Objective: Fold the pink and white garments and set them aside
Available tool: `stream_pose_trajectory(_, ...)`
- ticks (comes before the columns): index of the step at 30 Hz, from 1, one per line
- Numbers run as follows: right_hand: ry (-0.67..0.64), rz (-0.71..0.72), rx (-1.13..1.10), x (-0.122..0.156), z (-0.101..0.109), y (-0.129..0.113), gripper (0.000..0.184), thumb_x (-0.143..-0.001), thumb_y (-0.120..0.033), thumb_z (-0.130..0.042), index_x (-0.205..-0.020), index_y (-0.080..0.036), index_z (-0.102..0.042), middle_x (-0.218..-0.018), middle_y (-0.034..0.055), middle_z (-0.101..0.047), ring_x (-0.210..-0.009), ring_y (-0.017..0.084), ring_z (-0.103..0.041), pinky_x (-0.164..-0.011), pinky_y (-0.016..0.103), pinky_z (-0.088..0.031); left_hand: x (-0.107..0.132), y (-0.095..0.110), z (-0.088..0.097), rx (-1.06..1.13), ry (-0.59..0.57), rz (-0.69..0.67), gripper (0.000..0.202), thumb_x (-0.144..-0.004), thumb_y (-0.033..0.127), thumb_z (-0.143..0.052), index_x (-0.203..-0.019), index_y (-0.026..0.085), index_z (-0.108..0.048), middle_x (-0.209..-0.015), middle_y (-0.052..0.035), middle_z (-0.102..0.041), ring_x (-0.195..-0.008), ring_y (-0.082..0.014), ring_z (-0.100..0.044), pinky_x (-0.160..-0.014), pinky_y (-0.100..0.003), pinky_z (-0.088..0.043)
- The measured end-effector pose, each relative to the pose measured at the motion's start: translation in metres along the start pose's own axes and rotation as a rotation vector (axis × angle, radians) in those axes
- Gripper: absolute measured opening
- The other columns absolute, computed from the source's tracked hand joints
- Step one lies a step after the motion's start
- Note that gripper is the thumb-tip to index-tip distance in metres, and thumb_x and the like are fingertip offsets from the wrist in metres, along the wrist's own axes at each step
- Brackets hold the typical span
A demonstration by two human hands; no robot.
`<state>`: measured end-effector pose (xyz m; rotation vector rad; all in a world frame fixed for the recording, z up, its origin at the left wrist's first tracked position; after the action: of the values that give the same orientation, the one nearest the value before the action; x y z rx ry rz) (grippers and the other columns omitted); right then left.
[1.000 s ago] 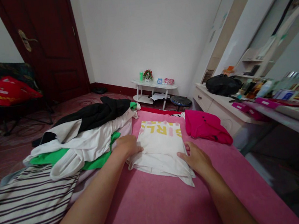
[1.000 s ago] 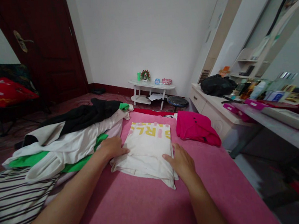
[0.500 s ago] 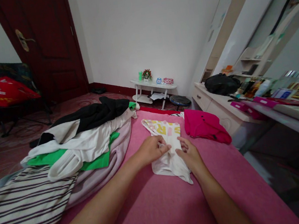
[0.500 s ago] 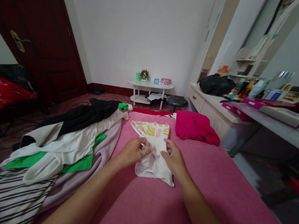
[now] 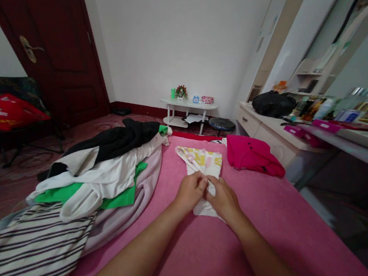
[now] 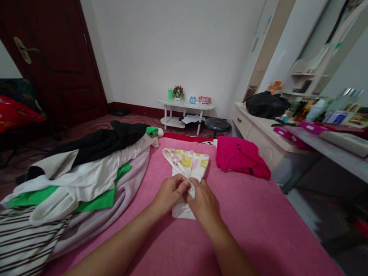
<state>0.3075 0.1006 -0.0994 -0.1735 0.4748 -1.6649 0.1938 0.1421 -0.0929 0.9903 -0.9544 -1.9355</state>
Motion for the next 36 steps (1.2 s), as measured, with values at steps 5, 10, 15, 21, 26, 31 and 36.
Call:
stream_pose_trajectory(5, -0.002, -0.02, -0.112, -0.007, 0.002, 0.011, 0.049, -0.071, -0.016, -0.054, -0.12, -0.019, -0.06, -0.11, 0.0096, -0.067, -0.097, 0.023, -0.063, -0.085, 0.03, -0.045, 0.004, -0.009, 0.02, -0.089, 0.23, 0.009, 0.027, -0.091, 0.034, -0.042, -0.084, 0.018, -0.063, -0.081, -0.0015, -0.067, -0.074, -0.0148, -0.06, -0.069, -0.023, -0.043)
stream_pose_trajectory(10, -0.086, -0.193, -0.671, -0.006, 0.008, 0.02, 0.048, -0.061, -0.019, -0.055, -0.108, -0.014, -0.066, -0.081, 0.0038, -0.072, -0.068, 0.02, -0.065, -0.059, 0.026, -0.048, 0.002, -0.037, 0.048, -0.126, 0.427, 0.096, 0.031, -0.094, 0.033, -0.036, -0.087, 0.018, -0.062, -0.086, -0.0029, -0.068, -0.08, -0.0162, -0.061, -0.075, -0.025, -0.043)
stream_pose_trajectory(15, -0.036, -0.276, -1.151, -0.001, 0.046, 0.01, 0.054, -0.057, -0.027, -0.066, -0.109, -0.012, -0.068, -0.069, 0.0033, -0.072, -0.058, 0.02, -0.065, -0.053, 0.027, -0.048, -0.002, -0.051, 0.049, -0.096, 0.408, 0.143, 0.033, -0.094, 0.031, -0.035, -0.085, 0.017, -0.064, -0.084, -0.0031, -0.069, -0.08, -0.0164, -0.062, -0.076, -0.026, -0.044)
stream_pose_trajectory(21, 0.006, -0.196, -1.238, 0.016, 0.095, -0.016, 0.051, -0.059, -0.03, -0.069, -0.108, -0.015, -0.069, -0.079, 0.006, -0.074, -0.06, 0.02, -0.067, -0.054, 0.026, -0.051, -0.002, -0.053, 0.045, -0.16, 0.357, 0.201, 0.031, -0.093, 0.029, -0.037, -0.088, 0.017, -0.065, -0.088, -0.0046, -0.07, -0.082, -0.0182, -0.062, -0.075, -0.026, -0.043)
stream_pose_trajectory(26, 0.008, -0.16, -1.279, 0.027, 0.095, -0.033, 0.055, -0.061, -0.031, -0.07, -0.113, -0.014, -0.067, -0.083, 0.0072, -0.074, -0.063, 0.02, -0.068, -0.055, 0.026, -0.051, -0.001, -0.053, 0.044, -0.223, 0.306, 0.249, 0.029, -0.09, 0.021, -0.041, -0.105, 0.018, -0.065, -0.105, -0.0069, -0.071, -0.095, -0.021, -0.063, -0.078, -0.027, -0.043)
stream_pose_trajectory(31, 0.168, -0.12, -1.233, 0.018, 0.097, -0.03, 0.059, -0.061, -0.033, -0.069, -0.118, -0.014, -0.066, -0.083, 0.0067, -0.074, -0.06, 0.019, -0.066, -0.053, 0.026, -0.05, -0.001, -0.051, 0.041, -0.255, 0.278, 0.242, 0.023, -0.09, 0.026, -0.044, -0.092, 0.02, -0.067, -0.092, -0.0035, -0.072, -0.084, -0.0177, -0.064, -0.072, -0.024, -0.042)
stream_pose_trajectory(36, 0.511, -0.065, -0.982, -0.032, 0.159, -0.004, 0.062, -0.061, -0.029, -0.068, -0.12, -0.013, -0.064, -0.09, 0.0062, -0.073, -0.064, 0.018, -0.064, -0.057, 0.027, -0.05, -0.002, -0.052, 0.035, -0.271, 0.214, 0.276, 0.023, -0.091, 0.031, -0.046, -0.088, 0.022, -0.067, -0.088, -0.0022, -0.072, -0.083, -0.0173, -0.064, -0.071, -0.024, -0.04)
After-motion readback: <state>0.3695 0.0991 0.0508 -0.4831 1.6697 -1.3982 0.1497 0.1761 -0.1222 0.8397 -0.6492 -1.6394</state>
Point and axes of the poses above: each hand's wrist, its own x-axis away from the middle knuckle, its own z-axis out of the back of the hand, y = z × x, the point moved 6 cm from there along -x, towards the middle knuckle
